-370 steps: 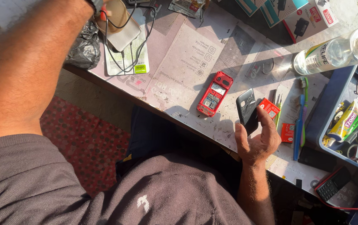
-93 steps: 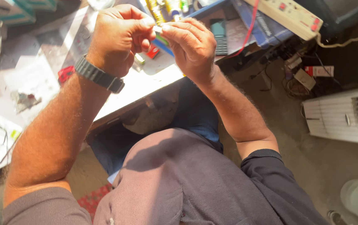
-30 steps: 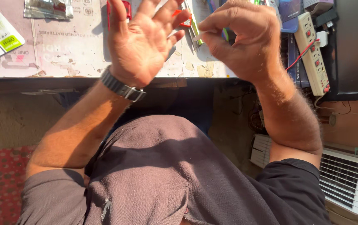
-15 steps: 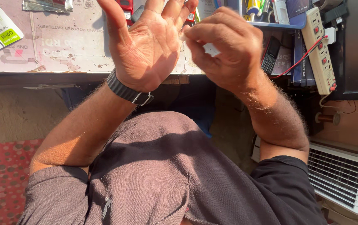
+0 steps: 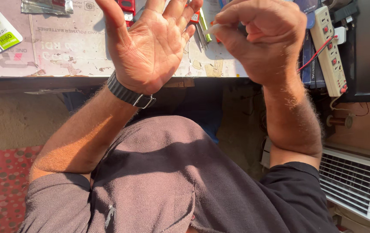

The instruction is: The person repeatedly opens and closes the back cover of a red mobile phone, removes and reinserts the battery, and presses the keypad. The person also handles a small white object and a pair of scissors.

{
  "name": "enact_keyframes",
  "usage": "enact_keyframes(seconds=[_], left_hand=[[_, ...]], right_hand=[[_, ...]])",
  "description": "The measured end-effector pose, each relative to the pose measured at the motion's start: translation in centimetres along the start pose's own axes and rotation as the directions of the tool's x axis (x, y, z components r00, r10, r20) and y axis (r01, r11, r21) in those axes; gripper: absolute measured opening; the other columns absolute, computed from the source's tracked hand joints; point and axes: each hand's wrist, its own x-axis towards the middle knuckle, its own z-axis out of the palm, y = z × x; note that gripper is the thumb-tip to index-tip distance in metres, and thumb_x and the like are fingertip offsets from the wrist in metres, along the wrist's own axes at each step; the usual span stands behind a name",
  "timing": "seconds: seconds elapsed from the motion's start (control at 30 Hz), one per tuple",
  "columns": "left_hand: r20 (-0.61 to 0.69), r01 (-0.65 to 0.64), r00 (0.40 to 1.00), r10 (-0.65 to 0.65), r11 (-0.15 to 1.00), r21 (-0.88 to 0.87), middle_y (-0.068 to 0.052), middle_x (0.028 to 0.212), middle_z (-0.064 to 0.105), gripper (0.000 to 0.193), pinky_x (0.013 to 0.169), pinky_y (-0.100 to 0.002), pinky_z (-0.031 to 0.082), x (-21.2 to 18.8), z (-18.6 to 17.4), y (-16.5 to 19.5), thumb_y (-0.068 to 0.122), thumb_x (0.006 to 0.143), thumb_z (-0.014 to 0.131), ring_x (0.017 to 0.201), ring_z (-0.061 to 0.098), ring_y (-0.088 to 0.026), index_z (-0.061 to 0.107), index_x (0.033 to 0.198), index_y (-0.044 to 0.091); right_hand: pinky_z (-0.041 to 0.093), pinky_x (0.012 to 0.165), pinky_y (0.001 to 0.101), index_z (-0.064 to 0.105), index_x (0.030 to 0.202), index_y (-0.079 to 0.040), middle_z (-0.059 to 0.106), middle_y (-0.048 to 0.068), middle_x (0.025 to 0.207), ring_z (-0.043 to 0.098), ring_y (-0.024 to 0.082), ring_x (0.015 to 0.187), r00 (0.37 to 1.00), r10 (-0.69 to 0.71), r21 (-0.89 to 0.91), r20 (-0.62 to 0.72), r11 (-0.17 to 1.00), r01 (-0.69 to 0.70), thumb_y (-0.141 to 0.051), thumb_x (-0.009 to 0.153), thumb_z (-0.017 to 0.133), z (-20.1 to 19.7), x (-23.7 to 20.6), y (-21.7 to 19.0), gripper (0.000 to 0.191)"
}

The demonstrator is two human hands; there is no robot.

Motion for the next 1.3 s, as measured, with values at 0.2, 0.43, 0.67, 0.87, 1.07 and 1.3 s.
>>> enact_keyframes(seconds=[0.2,0.43,0.67,0.87,1.07,1.3], left_hand=[[-0.002,0.017,1.0,-0.018,0.999,-0.036,-0.01,0.177,-0.002,0.129,0.134,-0.046,-0.001,0.1,-0.1,-0.2,0.099,0.072,0.014,0.161,0.004,-0.033,-0.002,0.176,0.024],[0.03,0.07,0.997,-0.068,0.996,-0.062,-0.01,0.176,0.002,0.126,0.131,-0.048,0.006,0.1,0.6,-0.7,0.098,0.074,0.016,0.159,0.009,-0.03,-0.001,0.174,0.024],[0.063,0.07,0.995,-0.073,0.996,0.046,-0.011,0.176,0.003,0.124,0.129,-0.046,0.015,0.2,-0.4,-0.4,0.091,0.075,0.017,0.156,0.011,-0.03,-0.001,0.176,0.022],[0.077,0.089,0.993,-0.091,0.995,0.035,-0.01,0.177,0.002,0.123,0.129,-0.049,0.016,-0.1,-1.0,-0.1,0.091,0.074,0.02,0.157,0.01,-0.031,-0.001,0.173,0.021],[0.115,0.041,0.986,-0.118,0.853,0.52,-0.007,0.175,-0.004,0.117,0.133,-0.046,0.019,-0.1,-2.1,0.6,0.088,0.08,0.039,0.161,0.006,-0.027,-0.003,0.169,0.026],[0.1,0.063,0.988,-0.118,0.896,0.44,-0.007,0.174,-0.003,0.117,0.132,-0.045,0.022,-0.3,-2.4,0.8,0.088,0.079,0.034,0.161,0.008,-0.027,-0.003,0.17,0.025]], right_hand=[[0.057,0.074,0.0248,0.063,0.118,0.004,0.071,0.01,0.105,0.071,0.014,0.087,0.995,-0.081,-0.188,0.061,0.978,0.091,0.01,0.104,0.074,1.9,0.8,-0.6,0.018],[0.048,0.067,0.021,0.045,0.133,0.0,0.071,0.01,0.104,0.06,0.009,0.073,0.991,0.032,-0.146,0.132,0.989,-0.012,0.009,0.11,0.069,2.6,0.7,-0.3,0.035],[0.048,0.073,0.0187,0.036,0.139,0.0,0.063,0.008,0.108,0.058,0.009,0.082,0.991,0.035,-0.052,0.129,0.998,-0.029,0.012,0.113,0.059,3.5,-0.1,0.5,0.036],[0.045,0.067,0.0201,0.044,0.134,-0.001,0.063,0.005,0.104,0.052,0.008,0.071,0.997,-0.015,-0.191,0.081,0.981,0.03,0.01,0.113,0.067,4.1,-0.4,0.2,0.034],[0.052,0.08,0.0271,0.054,0.122,-0.002,0.063,0.007,0.108,0.049,0.012,0.068,0.991,-0.109,-0.236,0.079,0.964,0.125,0.013,0.106,0.069,4.5,0.1,0.5,0.025],[0.053,0.087,0.0265,0.055,0.119,-0.001,0.063,0.007,0.108,0.051,0.011,0.068,0.992,-0.09,-0.224,0.084,0.969,0.107,0.013,0.106,0.07,4.7,0.1,0.6,0.024]])
